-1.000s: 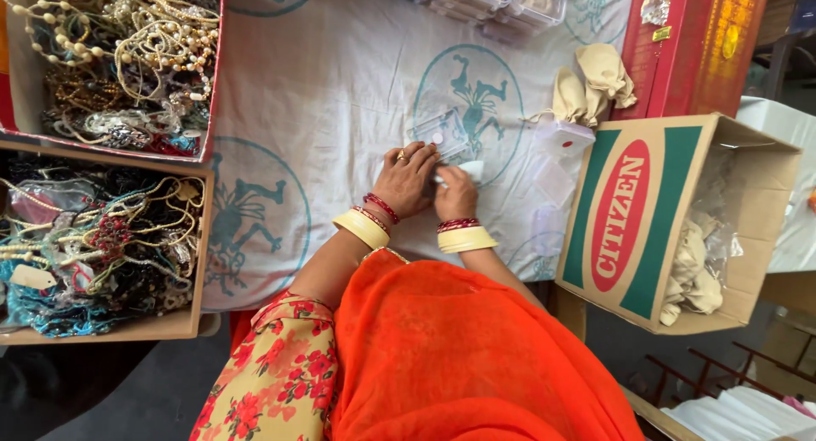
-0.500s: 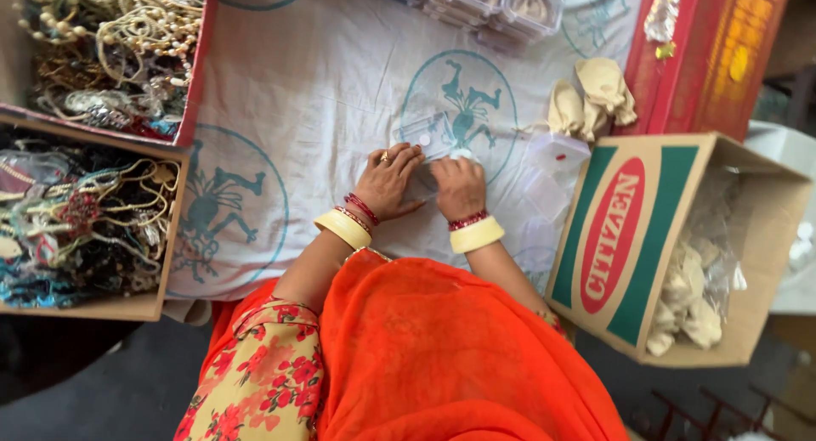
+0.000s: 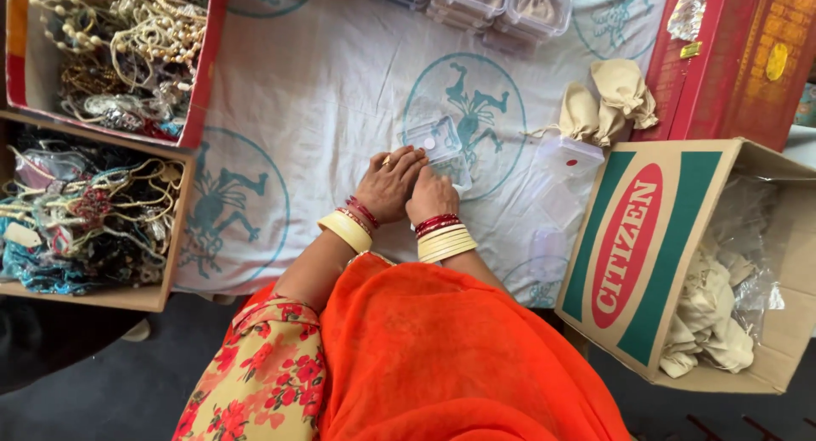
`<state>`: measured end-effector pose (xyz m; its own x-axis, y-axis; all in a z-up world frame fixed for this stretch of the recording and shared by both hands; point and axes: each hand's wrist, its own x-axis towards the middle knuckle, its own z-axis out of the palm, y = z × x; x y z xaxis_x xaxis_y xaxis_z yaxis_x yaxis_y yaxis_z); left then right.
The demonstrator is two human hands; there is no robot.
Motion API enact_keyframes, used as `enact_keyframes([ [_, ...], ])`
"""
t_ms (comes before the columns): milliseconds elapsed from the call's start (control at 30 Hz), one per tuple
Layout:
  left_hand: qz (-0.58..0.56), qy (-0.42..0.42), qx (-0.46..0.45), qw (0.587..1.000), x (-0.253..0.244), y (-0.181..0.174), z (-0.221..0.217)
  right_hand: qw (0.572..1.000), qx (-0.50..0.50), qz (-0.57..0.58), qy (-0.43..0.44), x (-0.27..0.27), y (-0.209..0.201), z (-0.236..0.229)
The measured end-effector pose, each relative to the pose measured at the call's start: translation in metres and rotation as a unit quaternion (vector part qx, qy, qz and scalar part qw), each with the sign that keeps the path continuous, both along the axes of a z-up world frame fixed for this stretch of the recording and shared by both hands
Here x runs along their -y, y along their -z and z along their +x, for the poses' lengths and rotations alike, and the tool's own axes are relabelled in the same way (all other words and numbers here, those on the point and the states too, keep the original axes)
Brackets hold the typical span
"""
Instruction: Sorting and packing jewelry items into small plastic bags.
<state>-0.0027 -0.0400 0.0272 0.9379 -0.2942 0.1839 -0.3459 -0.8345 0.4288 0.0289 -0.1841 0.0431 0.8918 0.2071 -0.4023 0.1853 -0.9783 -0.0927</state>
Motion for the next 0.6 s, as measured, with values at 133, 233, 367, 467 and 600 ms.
enact_keyframes([
  [133, -0.062, 0.000, 0.007, 0.998, -0.006, 0.001, -0.006, 0.996, -0.036, 0.028, 0.081, -0.004, -0.005, -0.005],
  [233, -0.061, 0.021, -0.032, 0.997, -0.007, -0.016, -0.004, 0.984, -0.065, 0.102, 0.128, 0.040, 0.019, -0.002],
  [367, -0.058, 0.033, -0.062, 0.996, -0.008, -0.015, -0.002, 0.659, -0.331, 0.596, 0.319, 0.113, 0.042, -0.012],
  [467, -0.055, 0.044, -0.084, 0.994, -0.009, -0.012, -0.002, 0.658, -0.081, 0.634, 0.398, 0.136, 0.027, -0.014],
  [600, -0.056, 0.018, -0.039, 0.998, -0.008, -0.016, -0.008, 0.674, 0.088, 0.644, 0.350, 0.109, -0.011, 0.029],
])
